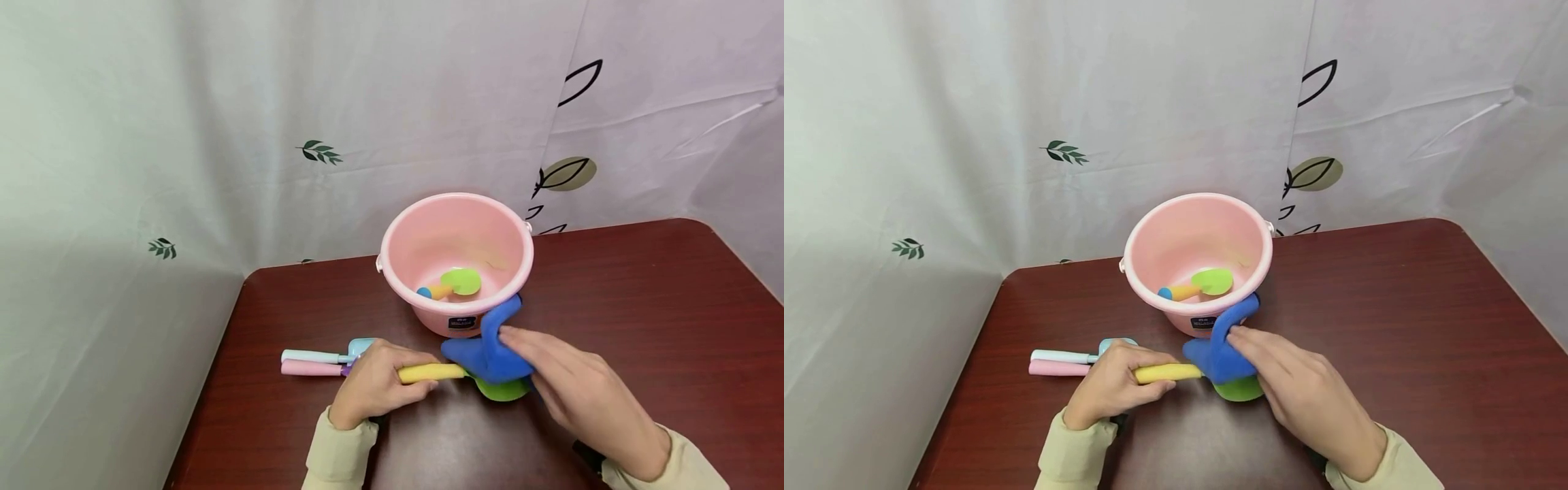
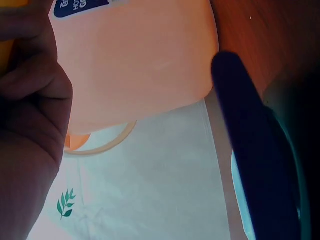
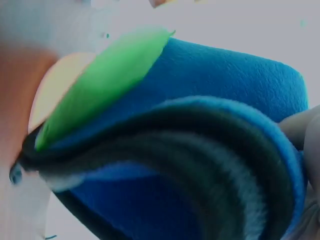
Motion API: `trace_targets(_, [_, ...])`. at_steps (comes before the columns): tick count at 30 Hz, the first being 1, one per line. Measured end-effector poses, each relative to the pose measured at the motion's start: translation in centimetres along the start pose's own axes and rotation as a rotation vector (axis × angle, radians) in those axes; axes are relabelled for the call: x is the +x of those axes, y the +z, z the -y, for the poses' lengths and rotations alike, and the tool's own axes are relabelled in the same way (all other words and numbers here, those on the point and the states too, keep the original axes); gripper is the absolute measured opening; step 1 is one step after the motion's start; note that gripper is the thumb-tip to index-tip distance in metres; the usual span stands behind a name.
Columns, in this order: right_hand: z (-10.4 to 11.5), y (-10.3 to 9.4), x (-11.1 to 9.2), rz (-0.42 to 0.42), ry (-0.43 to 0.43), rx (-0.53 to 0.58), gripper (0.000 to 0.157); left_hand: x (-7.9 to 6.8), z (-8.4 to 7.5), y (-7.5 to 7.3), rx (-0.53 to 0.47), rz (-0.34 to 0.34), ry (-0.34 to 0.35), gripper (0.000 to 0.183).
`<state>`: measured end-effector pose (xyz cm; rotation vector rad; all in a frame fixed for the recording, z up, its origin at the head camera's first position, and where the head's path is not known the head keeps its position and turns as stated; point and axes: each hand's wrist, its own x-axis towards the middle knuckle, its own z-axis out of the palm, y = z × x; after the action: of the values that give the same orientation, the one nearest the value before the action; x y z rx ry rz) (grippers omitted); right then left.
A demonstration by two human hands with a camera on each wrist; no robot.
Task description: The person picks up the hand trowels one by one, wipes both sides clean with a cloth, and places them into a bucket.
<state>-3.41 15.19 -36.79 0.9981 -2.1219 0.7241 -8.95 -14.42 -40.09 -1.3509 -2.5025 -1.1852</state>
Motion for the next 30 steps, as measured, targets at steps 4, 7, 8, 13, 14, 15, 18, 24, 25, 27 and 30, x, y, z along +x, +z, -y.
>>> trace_targets(4, [0.3, 0.5, 0.1, 0.016, -0.091, 0.051, 0.039, 0.1, -0.1, 0.3, -0.003, 0.001, -0.043, 0.016])
trace_targets(7, [0.4, 0.7, -0.1, 0.082, -0.093, 0.095, 0.04, 0.1, -0.2, 0.3, -0.002, -0.004, -0.059, 0.016])
trace_targets(8, [0.4, 0.7, -0.2, 0.106, -0.087, 0.107, 0.041, 0.1, -0.2, 0.3, -0.001, -0.005, -0.057, 0.016])
trace_targets(13, [0.3, 1.1, -0.6, 0.209, -0.078, 0.133, 0.042, 0.2, -0.2, 0.3, -0.003, -0.007, -0.05, 0.015])
trace_targets(14, [0.3, 1.2, -0.7, 0.233, -0.07, 0.128, 0.043, 0.2, -0.3, 0.3, -0.003, -0.007, -0.051, 0.015])
trace_targets(15, [0.3, 1.2, -0.8, 0.255, -0.062, 0.114, 0.044, 0.2, -0.3, 0.3, -0.002, -0.007, -0.052, 0.015])
trace_targets(18, [0.1, 1.3, -1.1, 0.318, -0.034, 0.088, 0.046, 0.2, -0.3, 0.3, -0.002, -0.008, -0.051, 0.015])
trace_targets(24, [-0.3, 1.3, -1.4, 0.37, -0.044, 0.086, 0.045, 0.1, -0.3, 0.2, -0.008, -0.019, -0.023, 0.015])
trace_targets(25, [-0.4, 1.3, -1.5, 0.376, -0.041, 0.087, 0.045, 0.1, -0.3, 0.2, -0.008, -0.021, -0.015, 0.015])
trace_targets(27, [-0.5, 1.2, -1.6, 0.391, -0.032, 0.087, 0.046, 0.1, -0.2, 0.2, -0.005, -0.024, -0.001, 0.015])
trace_targets(30, [-0.7, 1.1, -1.6, 0.43, -0.011, 0.086, 0.041, 0.1, -0.1, 0.1, 0.0, -0.026, 0.014, 0.015])
